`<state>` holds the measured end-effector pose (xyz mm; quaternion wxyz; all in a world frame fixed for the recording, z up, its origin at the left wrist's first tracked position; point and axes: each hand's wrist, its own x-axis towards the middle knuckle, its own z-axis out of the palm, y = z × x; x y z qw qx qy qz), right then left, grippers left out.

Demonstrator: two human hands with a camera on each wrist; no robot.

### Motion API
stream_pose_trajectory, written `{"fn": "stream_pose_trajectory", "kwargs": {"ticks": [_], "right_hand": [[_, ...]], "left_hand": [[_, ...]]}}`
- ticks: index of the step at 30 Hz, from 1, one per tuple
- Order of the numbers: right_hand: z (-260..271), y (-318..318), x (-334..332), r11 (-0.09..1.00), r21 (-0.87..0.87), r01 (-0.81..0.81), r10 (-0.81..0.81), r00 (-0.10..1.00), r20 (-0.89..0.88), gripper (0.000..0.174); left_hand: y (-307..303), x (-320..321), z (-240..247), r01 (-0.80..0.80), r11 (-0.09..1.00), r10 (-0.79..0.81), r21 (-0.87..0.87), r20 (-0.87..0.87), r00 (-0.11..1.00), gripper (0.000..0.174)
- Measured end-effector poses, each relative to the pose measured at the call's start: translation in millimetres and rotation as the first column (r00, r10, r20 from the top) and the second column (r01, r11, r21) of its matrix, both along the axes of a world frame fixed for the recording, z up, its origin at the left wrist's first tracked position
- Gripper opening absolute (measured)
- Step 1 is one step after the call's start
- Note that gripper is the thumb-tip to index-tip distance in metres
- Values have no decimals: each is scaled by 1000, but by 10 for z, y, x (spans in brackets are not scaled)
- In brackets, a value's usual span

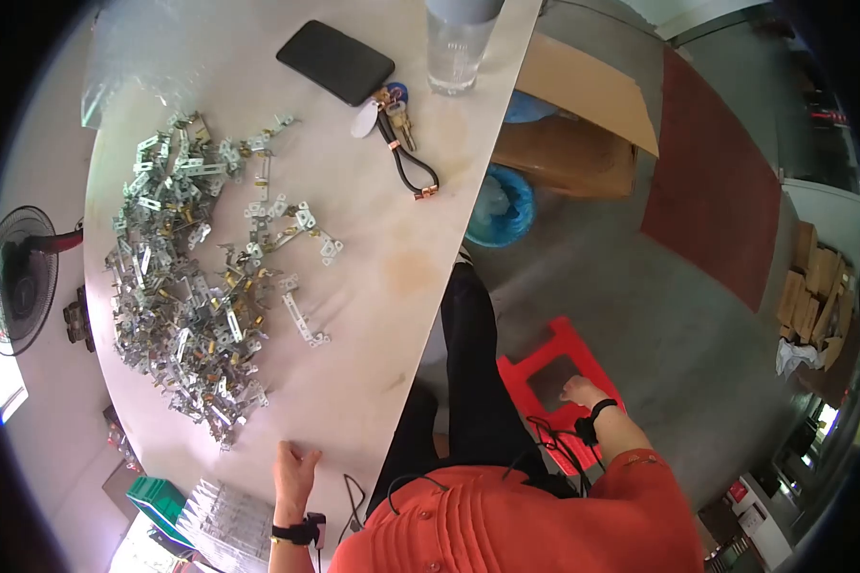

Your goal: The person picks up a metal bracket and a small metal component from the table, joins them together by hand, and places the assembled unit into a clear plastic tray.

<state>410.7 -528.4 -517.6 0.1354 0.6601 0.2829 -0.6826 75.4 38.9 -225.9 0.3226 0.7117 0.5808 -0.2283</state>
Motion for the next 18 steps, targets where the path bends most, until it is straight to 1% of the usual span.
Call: {"fn": "stream_pose_trajectory", "kwargs": {"ticks": [1,2,3,4,6,7,8,10,11,12,13,14,16,17,18], "right_hand": [[210,152,-82,978,15,209,-209,972,103,39],[302,200,-155,913,47,405,-406,892,200,46],[186,231,-260,873,-85,480,-456,866,206,64],[138,205,-341,873,-93,479,-455,868,202,64],[72,330,-460,859,-238,453,-418,890,184,81],[35,339,-513,855,-279,437,-412,899,145,91],[33,388,-557,854,-285,435,-413,900,136,91],[162,605,-598,897,-361,256,-210,964,164,98],[118,597,-626,895,-369,249,-206,967,151,98],[87,581,-652,889,-408,208,-183,978,99,98],[68,561,-676,882,-443,163,-159,986,47,98],[60,555,-694,881,-449,150,-151,988,33,98],[48,557,-739,866,-500,4,-22,999,-30,99],[30,518,-769,865,-502,-7,-17,999,-43,99],[-2,460,-776,845,-534,-35,-22,995,-100,102]], "left_hand": [[-54,37,-8,59,998,-59,-2,61,996,30],[-54,77,4,61,998,-60,-10,54,997,30],[-49,122,27,32,998,-30,-44,48,998,28],[-46,161,58,2,997,1,-77,40,999,25],[-21,211,76,14,996,-10,-91,41,999,23],[-24,206,73,24,996,-21,-92,24,999,23],[-26,204,84,32,995,-32,-95,2,999,24],[-15,270,129,18,994,-21,-110,-32,999,24],[-25,288,132,2,992,-9,-125,-54,998,23],[-29,269,126,-4,991,-5,-132,-70,998,23],[-23,237,123,20,992,-28,-123,-64,998,23],[-28,241,120,44,993,-50,-113,-57,997,23],[-34,273,136,28,992,-38,-126,-76,996,23],[-27,297,152,24,990,-35,-136,-79,996,24],[-19,310,158,19,990,-32,-138,-89,996,24]]}}
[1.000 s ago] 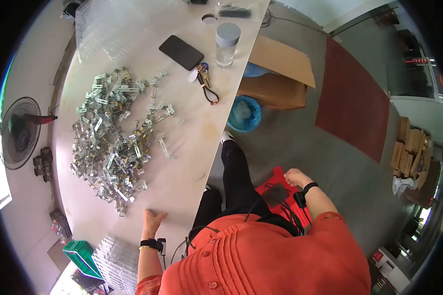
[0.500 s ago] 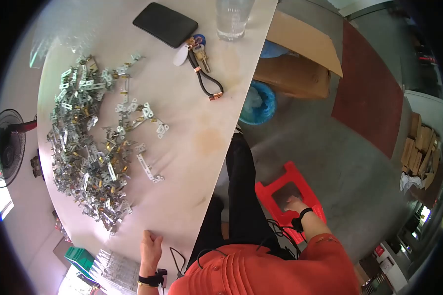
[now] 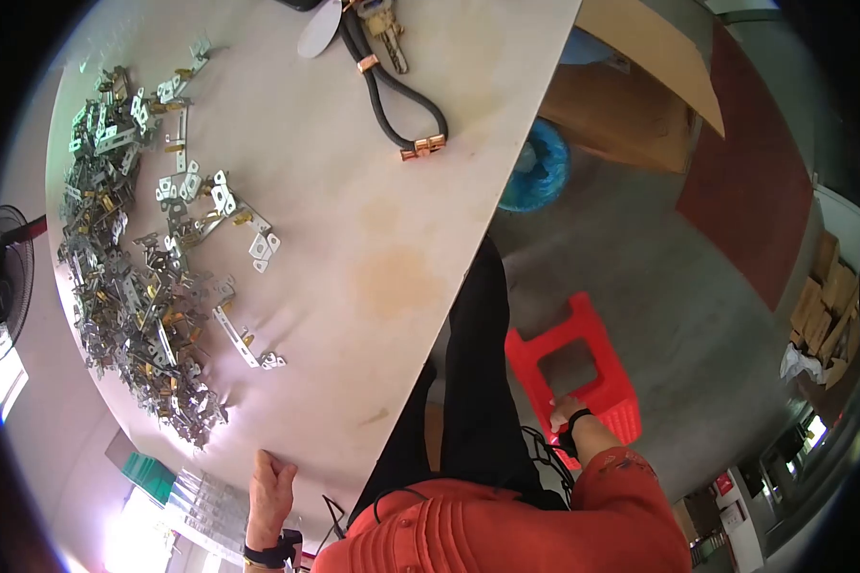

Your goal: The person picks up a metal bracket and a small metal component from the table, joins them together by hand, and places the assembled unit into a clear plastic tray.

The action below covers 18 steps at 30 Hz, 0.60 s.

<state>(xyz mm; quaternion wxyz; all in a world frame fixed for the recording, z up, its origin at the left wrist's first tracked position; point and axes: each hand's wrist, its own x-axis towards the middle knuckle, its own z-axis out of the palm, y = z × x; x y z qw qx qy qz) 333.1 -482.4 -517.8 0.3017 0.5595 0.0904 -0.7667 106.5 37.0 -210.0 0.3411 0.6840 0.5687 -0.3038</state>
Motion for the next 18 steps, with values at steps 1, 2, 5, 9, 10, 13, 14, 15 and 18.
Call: {"fn": "stream_pose_trajectory", "kwargs": {"ticks": [1,2,5,9,10,13,14,15,18], "right_hand": [[-36,-63,8,999,-39,1,-3,998,-56,105],[-123,-198,-22,999,-42,-3,0,998,-66,105],[-433,-550,-218,995,-75,66,-77,986,-151,105],[-226,-326,-118,999,-27,-39,37,996,-81,94],[-174,-262,-81,990,30,-134,135,991,-21,95],[-172,-312,-16,979,42,-201,204,976,-72,88],[-213,-352,-62,977,54,-209,213,973,-87,88],[-263,-392,-94,965,44,-260,263,961,-87,86],[-385,-446,-131,954,7,-301,300,946,-126,84]], "left_hand": [[6,13,1,13,1000,-13,-7,0,1000,24],[5,20,7,25,1000,-25,-16,-2,1000,24],[2,64,22,47,999,-47,-2,-4,999,25],[4,54,1,63,998,-63,-8,-19,998,24],[6,82,17,45,999,-46,-14,-31,998,24],[1,186,58,8,1000,-8,-5,-85,996,23],[11,203,62,16,1000,-18,-19,-96,995,23],[6,173,58,9,1000,-11,-14,-107,994,23],[17,121,35,8,1000,-10,-15,-81,997,24]]}}
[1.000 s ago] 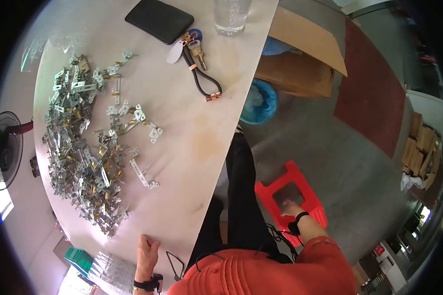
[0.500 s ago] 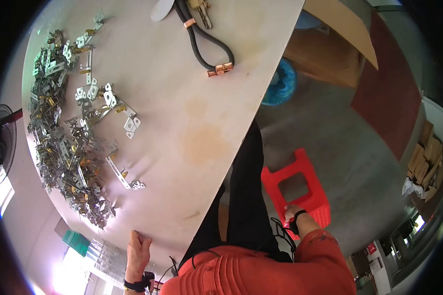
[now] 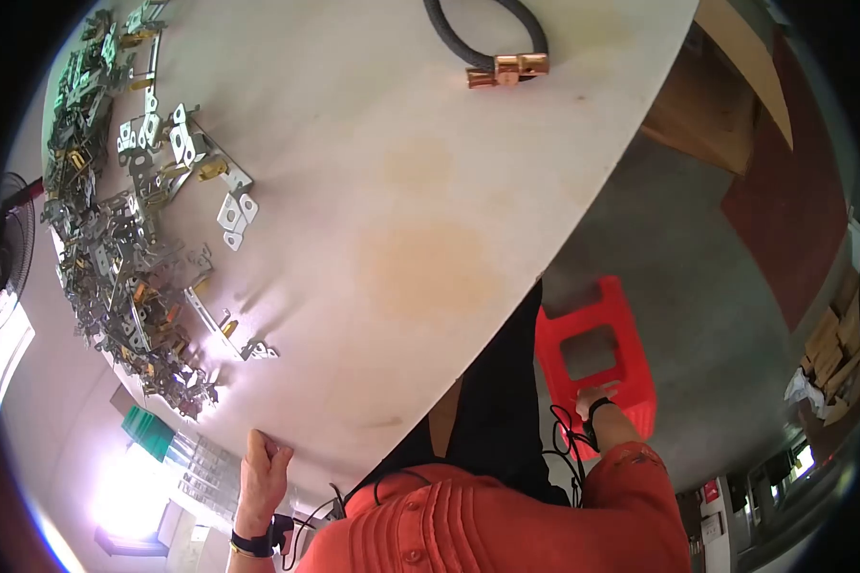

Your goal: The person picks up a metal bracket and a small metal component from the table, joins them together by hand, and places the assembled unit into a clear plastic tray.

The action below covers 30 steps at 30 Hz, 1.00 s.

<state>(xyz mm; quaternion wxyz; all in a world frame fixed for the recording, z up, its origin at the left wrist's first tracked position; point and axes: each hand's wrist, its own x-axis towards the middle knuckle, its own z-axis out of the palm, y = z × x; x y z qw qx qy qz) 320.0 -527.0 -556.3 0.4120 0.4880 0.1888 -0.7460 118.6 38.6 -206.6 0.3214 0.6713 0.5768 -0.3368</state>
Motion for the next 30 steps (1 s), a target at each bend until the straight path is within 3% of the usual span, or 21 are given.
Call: {"fn": "stream_pose_trajectory", "kwargs": {"ticks": [3,5,6,8,9,10,11,14,16,17,21,25,30], "right_hand": [[19,204,125,997,-66,30,-33,998,-51,74],[195,543,264,994,79,77,-75,997,-32,56],[193,618,325,994,88,60,-58,998,-30,56],[149,828,410,961,113,253,-245,966,-79,50],[-97,186,339,964,131,232,-223,971,-82,50],[-468,-278,293,878,-37,477,-478,874,-81,47],[-939,-19,-103,709,-201,676,-695,718,-36,43],[-906,493,115,803,-78,591,-596,797,-94,43],[-1014,1127,152,852,27,522,-516,848,-125,42],[-998,1384,137,869,78,489,-477,869,-133,42],[-891,1730,400,898,293,328,-291,943,-163,41],[-883,1878,883,851,485,201,-137,977,-164,40],[-939,2061,1325,692,717,83,71,981,-182,39]], "left_hand": [[-3,27,23,-19,1000,19,-14,-13,1000,25],[-15,8,4,-30,1000,30,2,3,1000,26],[-23,-1,-2,-47,999,46,10,6,999,26],[-15,-17,9,-43,999,44,-7,23,999,27],[-9,1,25,-30,999,30,-16,-15,999,28],[-3,-8,30,-53,999,53,7,-13,998,28],[-4,-32,17,-60,998,59,-16,-36,998,29],[-22,-59,10,-81,996,79,-22,-92,993,33],[-33,-79,-7,-8,998,2,-58,-97,995,35],[-44,-114,-20,-5,998,3,-59,-39,999,35],[1,19,0,-64,988,40,-141,-166,985,34],[-30,-53,-19,-73,984,59,-159,-92,994,35],[-40,-122,-52,-91,980,87,-179,-34,996,30]]}}
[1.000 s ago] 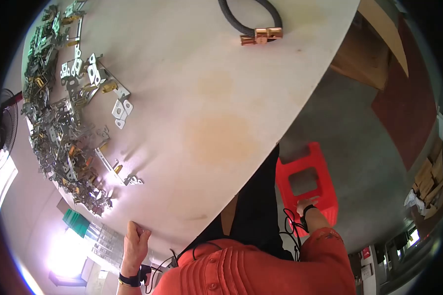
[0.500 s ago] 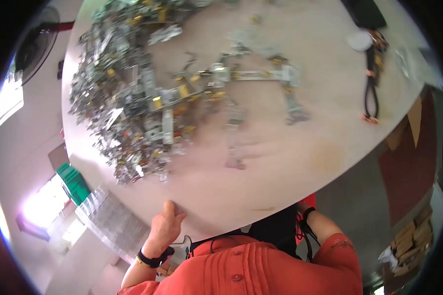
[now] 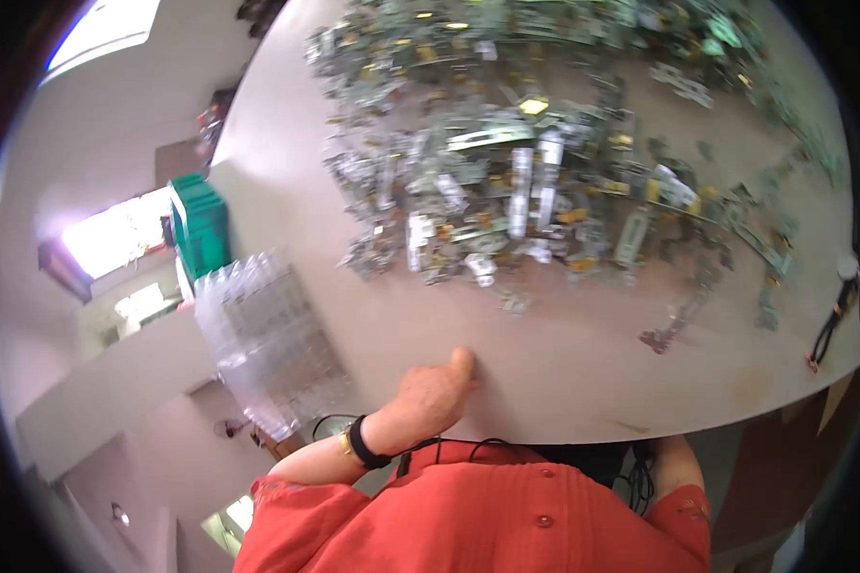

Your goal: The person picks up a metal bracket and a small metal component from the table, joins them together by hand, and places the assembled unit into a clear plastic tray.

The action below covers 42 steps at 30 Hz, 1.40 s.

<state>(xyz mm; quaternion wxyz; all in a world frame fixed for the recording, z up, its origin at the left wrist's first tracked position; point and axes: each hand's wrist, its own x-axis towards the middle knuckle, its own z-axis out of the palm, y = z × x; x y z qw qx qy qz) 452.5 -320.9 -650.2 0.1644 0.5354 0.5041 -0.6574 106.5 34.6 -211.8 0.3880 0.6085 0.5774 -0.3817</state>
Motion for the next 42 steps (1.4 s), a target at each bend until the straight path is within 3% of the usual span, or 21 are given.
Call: {"fn": "stream_pose_trajectory", "kwargs": {"ticks": [3,6,13,17,18,19,21,24,26,28,29,30,36,38,39,40,42], "right_hand": [[125,144,109,977,196,-81,82,997,0,38],[280,-272,609,913,384,-139,139,990,26,37],[950,-270,1749,644,716,-271,189,963,194,35],[1244,765,1815,428,840,-334,144,942,302,34],[1562,959,1866,810,567,151,-265,956,124,33],[2022,1215,1732,755,112,646,-655,741,148,32],[2405,1354,1574,311,38,950,-945,305,113,24],[2508,1166,1932,332,182,925,-938,345,-42,39],[3034,1309,2106,730,235,641,-677,725,126,20],[4073,2123,1544,862,198,467,-507,810,295,15],[4046,2076,1695,830,274,485,-544,813,209,24],[4025,2090,1761,774,270,573,-624,762,173,22],[4098,2461,1323,764,411,497,-576,812,89,19],[4032,2558,1355,847,425,320,-439,872,218,23],[4293,2748,1071,871,430,237,-395,859,327,31],[4366,2831,998,867,441,232,-395,860,323,31],[4450,2902,927,891,452,-48,-185,871,456,38]], "left_hand": [[-18,-19,14,-2,999,-1,33,82,997,27],[-63,-65,-19,-10,999,3,51,135,991,25],[-27,-86,14,-51,998,41,38,217,975,29],[-34,-58,30,-24,996,8,82,184,983,33],[-61,-69,27,-34,992,7,123,209,978,30],[-74,-80,15,-46,985,7,166,232,973,27],[-95,-138,11,-45,981,-8,187,273,962,26],[-172,-157,-42,-80,953,-18,292,318,948,32],[-226,-170,-59,-116,922,-10,370,323,946,37],[-239,-177,-59,-114,947,10,301,327,945,34],[-267,-185,-71,-115,944,7,310,328,945,34],[-294,-197,-91,-131,938,14,320,344,939,33],[-349,-285,-106,-196,928,30,318,458,888,30],[-393,-302,-133,-223,912,34,344,478,878,30],[-420,-309,-164,-239,908,43,345,489,871,31],[-451,-314,-182,-251,905,50,342,501,864,31],[-476,-318,-195,-257,898,39,356,518,854,31]]}}
